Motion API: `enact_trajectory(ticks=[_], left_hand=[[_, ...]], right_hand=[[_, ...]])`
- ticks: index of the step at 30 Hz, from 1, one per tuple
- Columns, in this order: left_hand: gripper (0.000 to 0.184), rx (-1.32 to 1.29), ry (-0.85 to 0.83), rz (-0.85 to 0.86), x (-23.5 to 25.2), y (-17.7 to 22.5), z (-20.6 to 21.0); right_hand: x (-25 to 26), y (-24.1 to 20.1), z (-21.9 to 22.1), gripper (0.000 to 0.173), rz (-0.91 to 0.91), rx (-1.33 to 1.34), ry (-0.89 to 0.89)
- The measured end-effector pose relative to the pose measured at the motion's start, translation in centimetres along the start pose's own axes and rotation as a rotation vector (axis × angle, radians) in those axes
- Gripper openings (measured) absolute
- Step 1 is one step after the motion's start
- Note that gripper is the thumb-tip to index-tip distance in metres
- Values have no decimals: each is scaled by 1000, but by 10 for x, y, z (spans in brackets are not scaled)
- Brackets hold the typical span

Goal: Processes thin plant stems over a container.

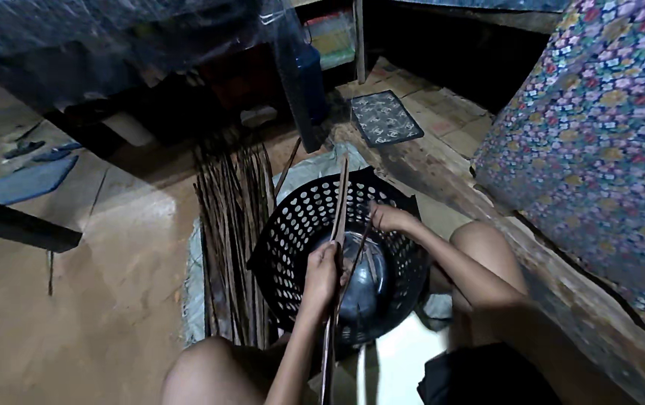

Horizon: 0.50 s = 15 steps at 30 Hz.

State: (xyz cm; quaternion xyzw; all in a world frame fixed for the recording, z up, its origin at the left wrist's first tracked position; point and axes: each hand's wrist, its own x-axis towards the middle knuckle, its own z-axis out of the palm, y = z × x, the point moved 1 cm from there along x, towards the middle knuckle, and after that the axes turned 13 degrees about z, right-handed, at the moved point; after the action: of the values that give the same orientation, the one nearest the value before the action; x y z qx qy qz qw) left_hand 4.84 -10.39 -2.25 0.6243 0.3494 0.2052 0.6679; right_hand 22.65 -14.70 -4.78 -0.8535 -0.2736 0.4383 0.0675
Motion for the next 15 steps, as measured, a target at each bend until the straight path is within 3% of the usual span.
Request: enact_trajectory(ticks=[3, 6, 9, 13, 15], left_hand=[[35, 151, -7, 41, 6, -4, 0], [36, 353, -38, 104, 9, -5, 0], [37, 463, -60, 131, 10, -6, 2], [36, 493, -56, 206, 9, -9, 4], [35, 504, -54, 215, 9, -8, 3]], right_hand=[[-17, 4, -17, 39, -84, 410, 49], [-32, 3, -15, 39, -193, 747, -178], [-29, -1, -1, 45, -280, 725, -406], [-22, -7, 9, 14, -322, 700, -534], [-19, -8, 10, 7, -305, 717, -527]])
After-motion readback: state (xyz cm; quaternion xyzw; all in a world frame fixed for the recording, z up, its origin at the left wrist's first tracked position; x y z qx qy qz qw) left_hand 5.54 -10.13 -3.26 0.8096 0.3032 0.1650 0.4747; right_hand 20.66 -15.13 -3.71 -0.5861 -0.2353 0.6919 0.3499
